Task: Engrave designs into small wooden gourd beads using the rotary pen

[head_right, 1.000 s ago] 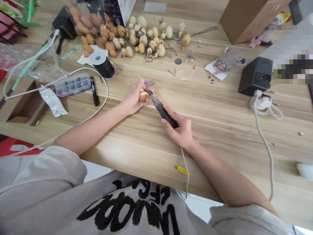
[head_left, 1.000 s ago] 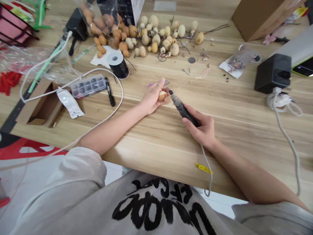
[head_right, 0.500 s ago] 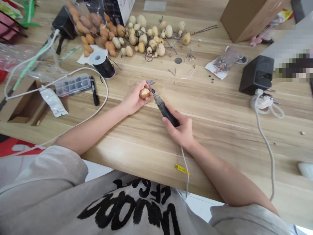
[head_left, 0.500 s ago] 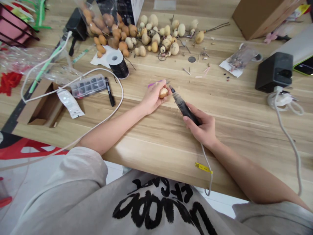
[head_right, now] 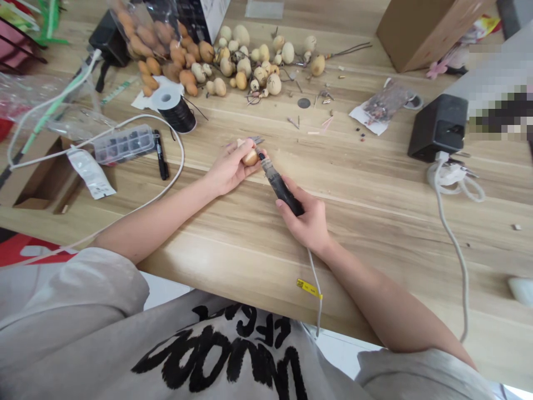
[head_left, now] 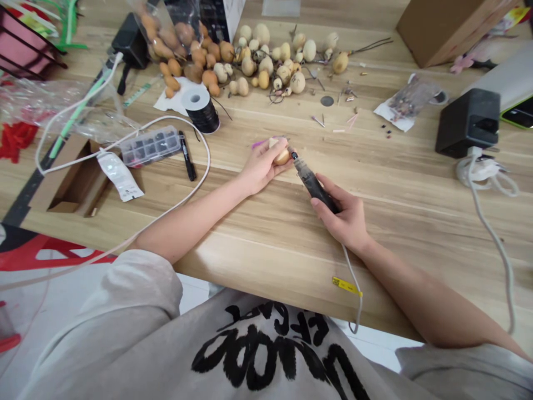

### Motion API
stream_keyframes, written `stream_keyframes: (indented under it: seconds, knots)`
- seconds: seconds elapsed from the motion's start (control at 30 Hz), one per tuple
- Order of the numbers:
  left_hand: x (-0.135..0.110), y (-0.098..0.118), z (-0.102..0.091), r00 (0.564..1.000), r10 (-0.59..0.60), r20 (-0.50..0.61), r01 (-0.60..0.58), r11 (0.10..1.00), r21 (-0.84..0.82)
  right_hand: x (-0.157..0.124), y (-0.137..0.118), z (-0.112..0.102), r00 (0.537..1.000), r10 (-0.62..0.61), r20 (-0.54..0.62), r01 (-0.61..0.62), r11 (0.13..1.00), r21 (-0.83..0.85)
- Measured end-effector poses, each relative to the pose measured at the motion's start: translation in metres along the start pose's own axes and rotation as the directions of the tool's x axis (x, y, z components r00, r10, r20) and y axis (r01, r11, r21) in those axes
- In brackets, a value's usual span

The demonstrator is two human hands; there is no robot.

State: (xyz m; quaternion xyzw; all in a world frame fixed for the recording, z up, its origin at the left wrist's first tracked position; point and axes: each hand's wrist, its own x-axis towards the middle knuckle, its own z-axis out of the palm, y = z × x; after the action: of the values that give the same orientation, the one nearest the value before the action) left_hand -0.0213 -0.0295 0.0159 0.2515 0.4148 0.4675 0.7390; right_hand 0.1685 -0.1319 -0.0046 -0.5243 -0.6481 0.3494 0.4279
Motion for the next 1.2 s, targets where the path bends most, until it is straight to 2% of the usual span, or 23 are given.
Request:
stream_keyframes:
  seconds: [0.17, 0.33, 0.43, 0.67, 0.8, 1.0, 1.2]
  knots:
    - [-0.0009, 0.0004, -0.0018, 0.999, 0.009, 0.048, -0.01, 1.0, 0.024, 0.0004, -0.0007, -0.0011, 0.998, -0.059, 0.015, 0.059, 0.997, -0.057]
    - [-0.0007, 0.0009, -0.003, 0.998, 0.029, 0.059, -0.033, 0.998, 0.057, 0.0007, -0.0016, -0.0016, 0.999, -0.046, -0.007, 0.045, 0.994, -0.1]
    - [0.0002, 0.0011, -0.0036, 0.997, 0.037, 0.07, -0.041, 0.997, 0.061, 0.0012, -0.0029, -0.0011, 0.996, -0.087, 0.002, 0.087, 0.99, -0.111]
    - [0.0007, 0.0016, -0.0027, 0.999, 0.016, 0.038, -0.018, 0.999, 0.042, 0.0017, -0.0037, -0.0012, 0.997, -0.074, -0.016, 0.072, 0.989, -0.131]
    - [0.0, 0.0018, -0.0025, 0.999, 0.022, 0.042, -0.023, 0.999, 0.028, 0.0015, -0.0045, -0.0014, 0.989, -0.143, 0.033, 0.146, 0.982, -0.124]
    - [0.0003, 0.002, -0.0029, 0.999, 0.02, 0.045, -0.022, 0.999, 0.042, 0.001, -0.0043, -0.0005, 0.997, -0.08, -0.006, 0.078, 0.987, -0.138]
    - [0.0003, 0.002, -0.0029, 0.999, 0.007, 0.033, -0.007, 1.0, 0.008, 0.0011, -0.006, -0.0001, 0.992, -0.123, 0.023, 0.125, 0.983, -0.132]
